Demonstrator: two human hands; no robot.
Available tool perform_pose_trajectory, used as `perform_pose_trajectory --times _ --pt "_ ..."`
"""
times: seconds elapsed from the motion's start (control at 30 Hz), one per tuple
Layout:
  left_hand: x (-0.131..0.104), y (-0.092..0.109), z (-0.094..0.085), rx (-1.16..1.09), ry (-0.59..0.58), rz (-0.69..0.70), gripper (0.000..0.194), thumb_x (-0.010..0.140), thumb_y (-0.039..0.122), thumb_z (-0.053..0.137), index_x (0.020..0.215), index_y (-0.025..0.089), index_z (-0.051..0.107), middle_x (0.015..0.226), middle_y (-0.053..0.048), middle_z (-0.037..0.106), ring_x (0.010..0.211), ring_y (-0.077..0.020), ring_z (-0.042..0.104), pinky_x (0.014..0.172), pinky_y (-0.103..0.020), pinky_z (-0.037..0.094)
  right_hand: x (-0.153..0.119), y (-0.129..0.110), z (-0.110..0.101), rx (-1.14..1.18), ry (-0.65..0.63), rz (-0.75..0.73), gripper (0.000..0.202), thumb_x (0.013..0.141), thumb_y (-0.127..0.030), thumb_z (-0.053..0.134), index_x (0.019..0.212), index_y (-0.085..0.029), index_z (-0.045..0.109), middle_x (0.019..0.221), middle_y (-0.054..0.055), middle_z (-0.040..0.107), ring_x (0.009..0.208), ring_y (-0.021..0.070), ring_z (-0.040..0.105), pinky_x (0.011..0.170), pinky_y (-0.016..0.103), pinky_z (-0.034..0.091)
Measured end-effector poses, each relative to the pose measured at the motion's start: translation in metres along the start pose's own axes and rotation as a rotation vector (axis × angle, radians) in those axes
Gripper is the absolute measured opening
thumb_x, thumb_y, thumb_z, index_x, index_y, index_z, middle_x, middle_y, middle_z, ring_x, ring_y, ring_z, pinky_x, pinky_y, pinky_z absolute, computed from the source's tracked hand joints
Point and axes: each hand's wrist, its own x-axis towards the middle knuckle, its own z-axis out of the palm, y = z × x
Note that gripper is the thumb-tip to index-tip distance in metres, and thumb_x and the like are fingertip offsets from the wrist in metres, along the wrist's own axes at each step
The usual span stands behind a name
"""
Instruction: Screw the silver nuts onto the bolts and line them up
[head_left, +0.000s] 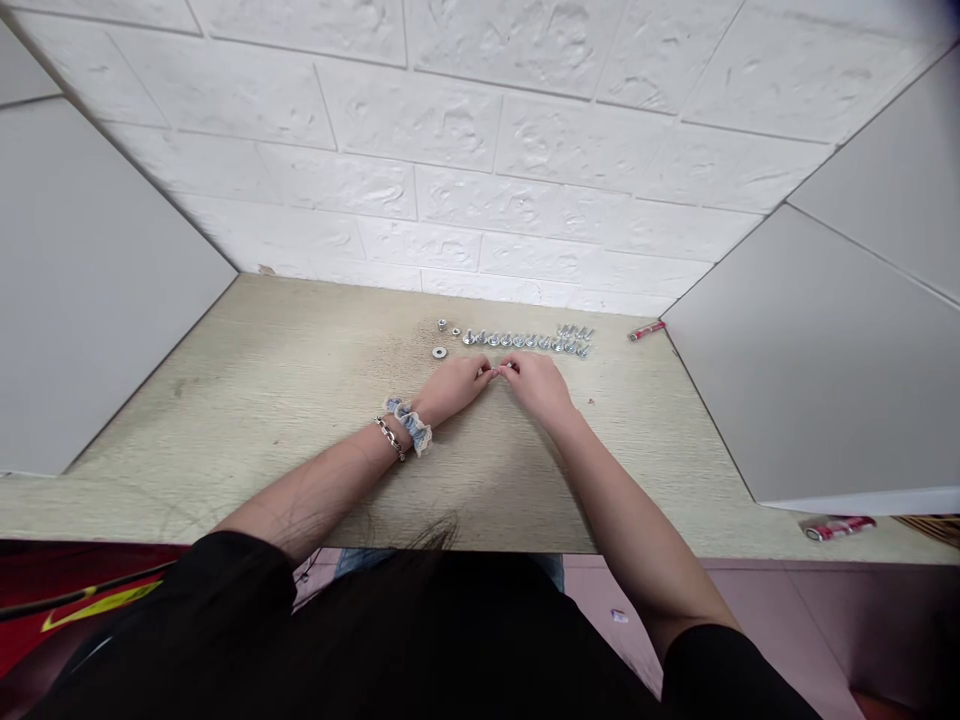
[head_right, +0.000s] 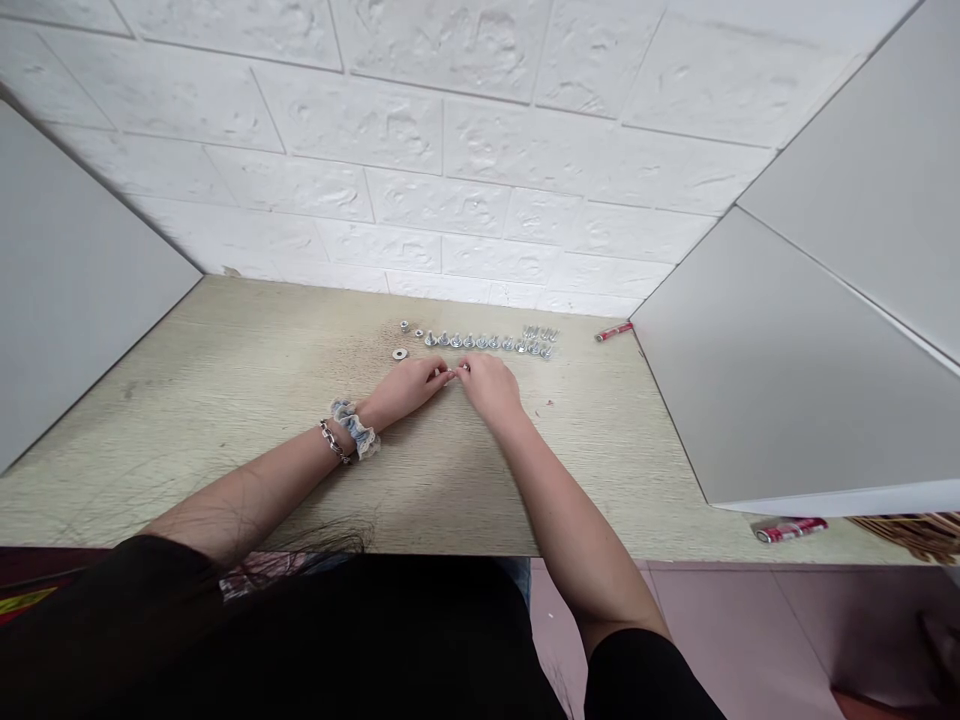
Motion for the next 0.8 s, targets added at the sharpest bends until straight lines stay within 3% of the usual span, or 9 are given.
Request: perform_pose_trajectory --times 0.43,0.8 --pt "0.0004 -0.0007 0.0026 0.022 -0.014 -0.002 0.029 0.092 0.034 0.036 0.096 0.014 0.057 0.086 -0.010 0.066 0.081 -0.0226 0.061 0.072 -0.033 0.044 -0.0010 0.0001 0.0015 0.050 0.097 -0.027 0.020 0.088 -0.031 0.049 0.089 -0.023 0.067 0.090 0.004 0.069 0.081 0.0179 0.058 0.064 0.026 0.035" --pt "0.0001 0.0006 0.0014 0.033 -0.040 -0.019 0.027 0.093 0.030 0.035 0.102 0.013 0.053 0.090 -0.012 0.066 0.085 -0.0236 0.061 0.073 -0.034 0.045 0.0005 0.0009 0.0042 0.126 0.115 -0.063 0.019 0.088 -0.032 0.049 0.090 -0.022 0.066 0.091 0.003 0.069 0.079 0.0167 0.057 0.066 0.026 0.035"
